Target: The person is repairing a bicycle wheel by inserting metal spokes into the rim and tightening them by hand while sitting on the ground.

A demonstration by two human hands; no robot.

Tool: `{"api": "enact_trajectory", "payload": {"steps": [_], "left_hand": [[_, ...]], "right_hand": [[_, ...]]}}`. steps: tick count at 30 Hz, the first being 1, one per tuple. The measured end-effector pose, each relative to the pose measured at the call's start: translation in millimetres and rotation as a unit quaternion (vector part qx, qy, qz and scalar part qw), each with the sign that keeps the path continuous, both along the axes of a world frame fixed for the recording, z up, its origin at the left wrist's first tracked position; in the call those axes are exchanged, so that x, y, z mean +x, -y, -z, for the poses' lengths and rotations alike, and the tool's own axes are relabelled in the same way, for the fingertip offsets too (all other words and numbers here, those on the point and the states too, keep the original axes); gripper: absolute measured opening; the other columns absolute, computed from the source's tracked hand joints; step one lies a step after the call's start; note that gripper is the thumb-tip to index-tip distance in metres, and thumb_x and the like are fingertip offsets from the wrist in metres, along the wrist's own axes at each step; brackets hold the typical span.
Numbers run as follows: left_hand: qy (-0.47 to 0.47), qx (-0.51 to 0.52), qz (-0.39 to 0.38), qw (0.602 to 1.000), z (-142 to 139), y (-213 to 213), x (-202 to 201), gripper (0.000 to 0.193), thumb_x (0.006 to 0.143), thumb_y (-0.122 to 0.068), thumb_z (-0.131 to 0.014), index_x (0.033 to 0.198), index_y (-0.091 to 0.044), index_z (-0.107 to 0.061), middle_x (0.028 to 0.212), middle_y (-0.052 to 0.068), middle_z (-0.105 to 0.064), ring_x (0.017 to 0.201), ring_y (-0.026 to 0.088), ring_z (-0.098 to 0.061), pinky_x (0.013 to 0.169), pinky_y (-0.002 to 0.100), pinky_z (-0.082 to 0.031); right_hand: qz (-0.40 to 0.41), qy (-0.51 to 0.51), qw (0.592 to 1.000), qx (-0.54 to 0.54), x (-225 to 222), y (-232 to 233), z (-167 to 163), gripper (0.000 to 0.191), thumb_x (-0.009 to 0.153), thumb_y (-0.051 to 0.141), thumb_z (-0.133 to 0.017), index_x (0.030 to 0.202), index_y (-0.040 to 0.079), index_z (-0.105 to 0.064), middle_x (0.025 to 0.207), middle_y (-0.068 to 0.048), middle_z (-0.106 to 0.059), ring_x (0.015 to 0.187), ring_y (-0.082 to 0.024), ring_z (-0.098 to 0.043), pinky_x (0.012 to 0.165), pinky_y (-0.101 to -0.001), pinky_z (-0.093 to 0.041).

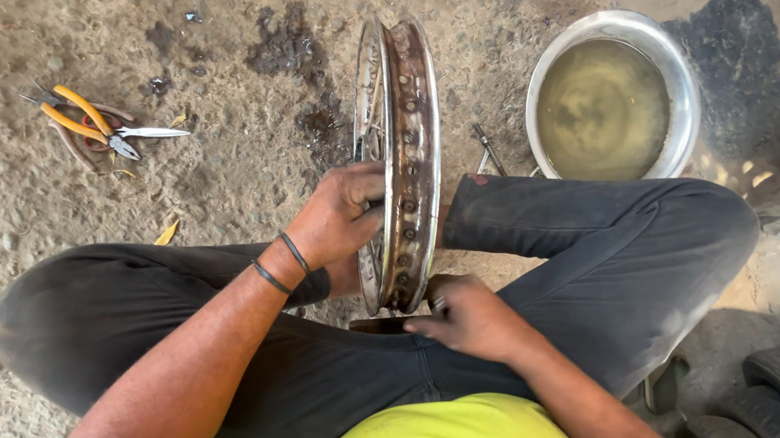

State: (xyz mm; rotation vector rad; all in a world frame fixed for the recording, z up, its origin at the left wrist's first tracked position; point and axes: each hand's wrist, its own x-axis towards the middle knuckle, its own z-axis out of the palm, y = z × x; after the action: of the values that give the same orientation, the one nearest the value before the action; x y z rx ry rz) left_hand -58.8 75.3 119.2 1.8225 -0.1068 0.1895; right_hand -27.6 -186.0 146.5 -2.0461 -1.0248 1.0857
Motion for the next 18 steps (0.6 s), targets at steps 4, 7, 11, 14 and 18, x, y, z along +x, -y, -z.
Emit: {"api": "enact_trajectory", "payload": {"steps": [4, 7, 11, 14, 18], "left_hand": [[-0.026, 0.003, -0.033, 0.999, 0, 3, 3, 0.034, 0.08, 0.006, -0.067, 0.109, -0.009, -0.076, 0.111, 0.01, -0.075, 0.102, 0.026, -0.075, 0.09, 0.035, -0.061], [-0.05, 0.003, -0.059, 0.997, 8, 7, 12, 0.026, 0.084, 0.005, -0.067, 0.106, -0.006, -0.075, 0.104, 0.011, -0.074, 0.095, 0.026, -0.076, 0.086, 0.035, -0.061], [0.175, 0.177, -0.205, 0.947, 25, 2, 30, 0.033, 0.084, 0.002, -0.071, 0.117, 0.006, -0.069, 0.119, 0.024, -0.068, 0.112, 0.043, -0.066, 0.098, 0.045, -0.055], [0.086, 0.047, -0.214, 0.972, 31, -3, 47, 0.024, 0.093, 0.006, -0.065, 0.113, -0.003, -0.073, 0.113, 0.015, -0.076, 0.103, 0.03, -0.076, 0.094, 0.038, -0.062], [0.038, 0.101, -0.233, 0.966, 30, 0, 55, 0.02, 0.089, 0.005, -0.068, 0.106, -0.003, -0.074, 0.098, 0.015, -0.075, 0.088, 0.029, -0.074, 0.081, 0.037, -0.06]], "right_hand": [[-0.026, 0.043, 0.997, 0.054, 2, -10, 10, 0.022, 0.09, 0.024, -0.074, 0.097, 0.003, -0.077, 0.088, -0.021, -0.073, 0.076, -0.039, -0.07, 0.068, -0.049, -0.055], [0.012, 0.052, 0.998, -0.027, 8, -11, 7, 0.027, 0.093, 0.026, -0.074, 0.086, 0.0, -0.074, 0.077, -0.022, -0.069, 0.067, -0.038, -0.068, 0.064, -0.0482, -0.053], [0.1, 0.085, 0.991, 0.018, 8, -17, 0, 0.045, 0.098, 0.03, -0.076, 0.071, -0.004, -0.064, 0.061, -0.02, -0.055, 0.056, -0.03, -0.055, 0.058, -0.0426, -0.044], [0.167, -0.003, 0.979, 0.12, 15, -26, -4, 0.035, 0.102, 0.024, -0.07, 0.084, -0.005, -0.061, 0.061, -0.012, -0.048, 0.054, -0.021, -0.046, 0.054, -0.0367, -0.038], [0.125, -0.039, 0.963, 0.237, 26, -32, -10, 0.025, 0.105, 0.022, -0.065, 0.101, -0.002, -0.067, 0.074, -0.006, -0.058, 0.064, -0.013, -0.054, 0.059, -0.0325, -0.045]]}}
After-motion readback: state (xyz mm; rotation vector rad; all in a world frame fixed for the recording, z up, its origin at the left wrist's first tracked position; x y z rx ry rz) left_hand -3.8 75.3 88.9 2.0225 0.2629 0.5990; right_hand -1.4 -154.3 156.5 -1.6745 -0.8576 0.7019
